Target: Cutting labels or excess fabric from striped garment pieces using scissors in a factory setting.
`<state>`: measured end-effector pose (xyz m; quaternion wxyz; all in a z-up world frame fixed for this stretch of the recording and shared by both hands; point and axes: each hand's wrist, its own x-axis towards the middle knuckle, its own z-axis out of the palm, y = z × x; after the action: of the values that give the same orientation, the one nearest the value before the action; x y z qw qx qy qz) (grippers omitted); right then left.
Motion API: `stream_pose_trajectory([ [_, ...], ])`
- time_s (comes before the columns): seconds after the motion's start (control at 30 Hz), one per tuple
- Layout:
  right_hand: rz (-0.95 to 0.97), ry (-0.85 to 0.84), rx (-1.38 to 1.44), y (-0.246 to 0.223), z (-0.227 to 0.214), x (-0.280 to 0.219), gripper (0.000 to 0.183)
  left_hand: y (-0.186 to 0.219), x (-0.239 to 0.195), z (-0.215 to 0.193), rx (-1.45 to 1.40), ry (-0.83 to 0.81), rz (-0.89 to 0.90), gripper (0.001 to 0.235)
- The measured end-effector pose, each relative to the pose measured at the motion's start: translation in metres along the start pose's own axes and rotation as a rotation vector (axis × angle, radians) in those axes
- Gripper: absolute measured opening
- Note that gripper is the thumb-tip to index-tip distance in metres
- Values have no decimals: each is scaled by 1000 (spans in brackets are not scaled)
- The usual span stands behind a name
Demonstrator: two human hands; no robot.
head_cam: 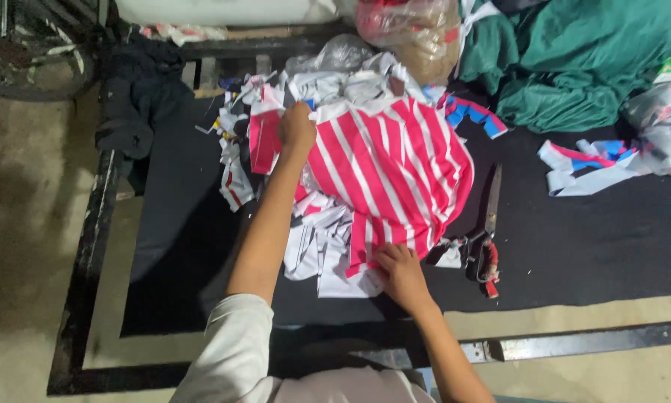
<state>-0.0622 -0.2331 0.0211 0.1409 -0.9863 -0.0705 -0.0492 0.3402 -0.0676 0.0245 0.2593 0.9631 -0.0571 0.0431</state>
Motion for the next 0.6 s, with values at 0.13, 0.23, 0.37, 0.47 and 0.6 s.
stream_pose_trajectory([
  [0.13, 20, 277, 285, 6, -2, -12, 34, 43, 8, -37, -73, 164, 142, 17],
  [0.23, -63, 442, 338, 3, -9, -2, 34, 74, 5, -62, 36, 250, 165, 28],
  [0.37, -145, 345, 448, -20, -26, -9, 25, 76, -35, -60, 119, 258, 183, 54],
  [0.47, -204, 501, 476, -21, -16, -11, 27, 59, -113, -59, -136, 85, 199, 30],
  [0.6, -242, 611, 559, -26, -31, -6, 37, 42, -201, -92, -296, -463, 87, 66],
])
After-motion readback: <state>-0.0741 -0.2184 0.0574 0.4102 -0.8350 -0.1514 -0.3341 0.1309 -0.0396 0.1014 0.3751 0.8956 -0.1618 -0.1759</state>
